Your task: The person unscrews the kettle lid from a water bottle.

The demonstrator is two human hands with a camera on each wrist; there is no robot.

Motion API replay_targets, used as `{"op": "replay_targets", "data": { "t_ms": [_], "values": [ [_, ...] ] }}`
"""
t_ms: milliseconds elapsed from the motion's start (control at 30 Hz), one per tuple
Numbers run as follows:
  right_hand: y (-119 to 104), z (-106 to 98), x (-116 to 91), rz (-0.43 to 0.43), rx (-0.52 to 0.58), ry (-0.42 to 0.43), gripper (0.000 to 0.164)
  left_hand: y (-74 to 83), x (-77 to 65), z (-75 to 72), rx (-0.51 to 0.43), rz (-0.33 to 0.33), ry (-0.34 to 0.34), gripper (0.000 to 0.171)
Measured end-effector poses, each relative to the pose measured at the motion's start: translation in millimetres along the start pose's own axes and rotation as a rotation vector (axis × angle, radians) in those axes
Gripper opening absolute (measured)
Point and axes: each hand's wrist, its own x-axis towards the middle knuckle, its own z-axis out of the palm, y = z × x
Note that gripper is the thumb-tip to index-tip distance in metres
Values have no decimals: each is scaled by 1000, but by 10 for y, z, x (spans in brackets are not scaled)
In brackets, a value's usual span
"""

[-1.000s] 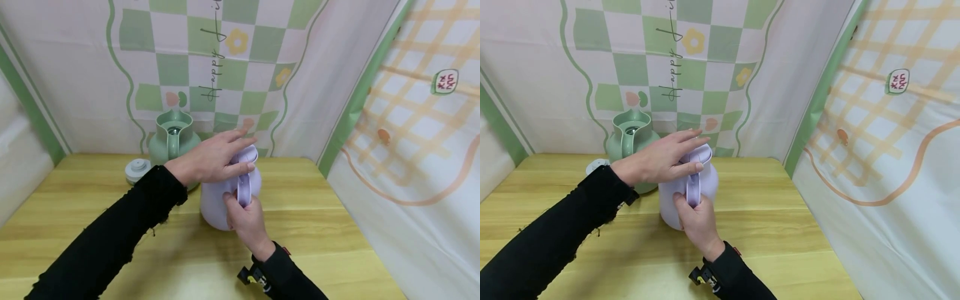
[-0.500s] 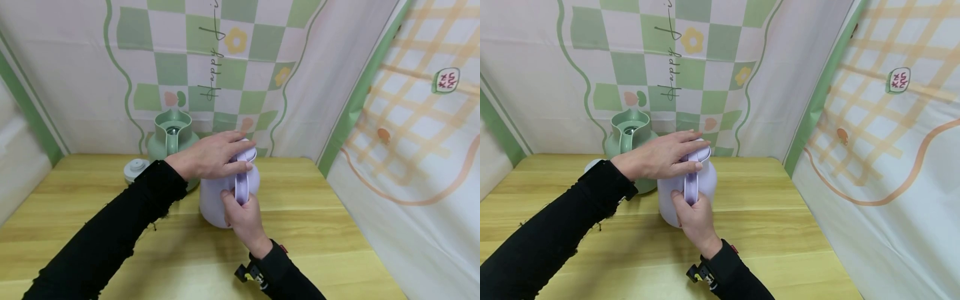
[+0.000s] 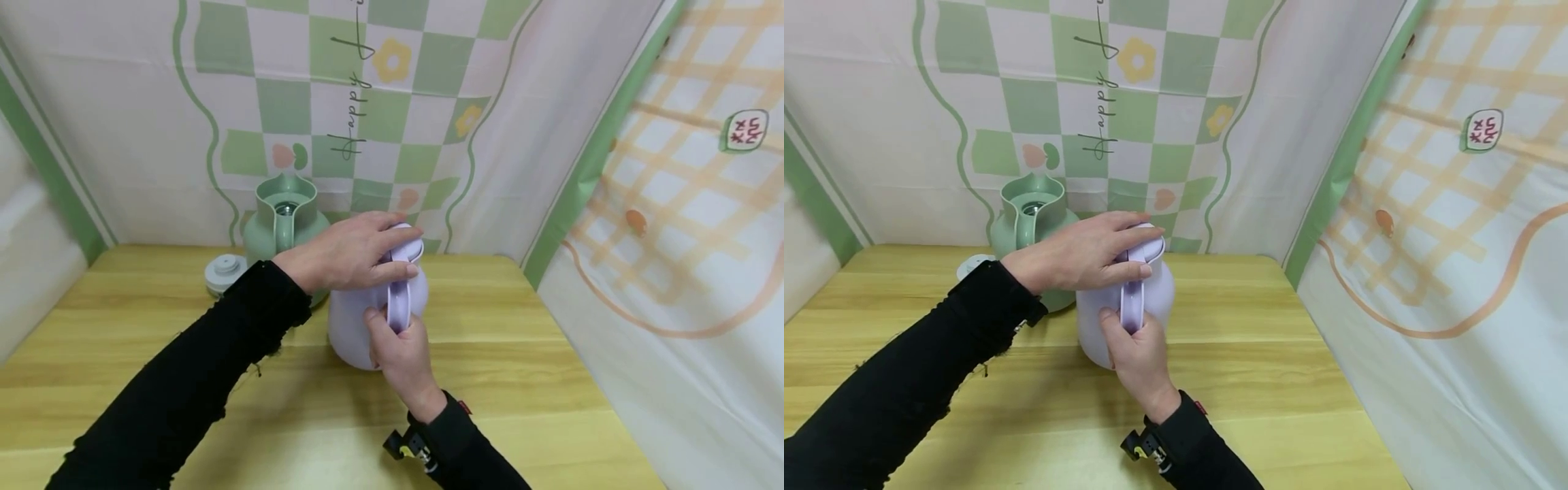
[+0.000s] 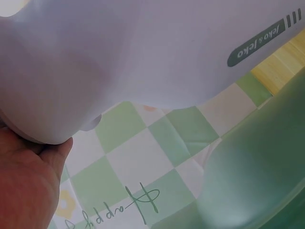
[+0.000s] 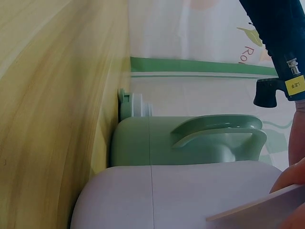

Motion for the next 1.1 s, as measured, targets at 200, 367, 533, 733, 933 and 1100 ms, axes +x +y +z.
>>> {"op": "replay_targets", "data": {
  "t_ms": [200, 367, 533, 733, 933, 1100],
  "values": [
    [-1, 15, 2, 11, 4, 30, 39, 12, 4, -5, 3, -19, -5, 66],
    [-24, 32, -5, 39, -7, 65, 41, 36, 11, -11, 11, -32, -8, 66],
    [-33, 53, -11, 52, -6, 89, 41, 59, 20, -17, 24, -44, -13, 67],
    [-41, 71, -20, 53, -6, 106, 43, 96, 16, 1, 38, -49, 5, 68],
    [-43, 81, -19, 63, -14, 129, 45, 140, 9, 12, 37, -101, 11, 69],
    [-39, 68, -17, 43, -11, 124, 45, 194, 23, 27, 38, -147, 19, 68]
  ]
}}
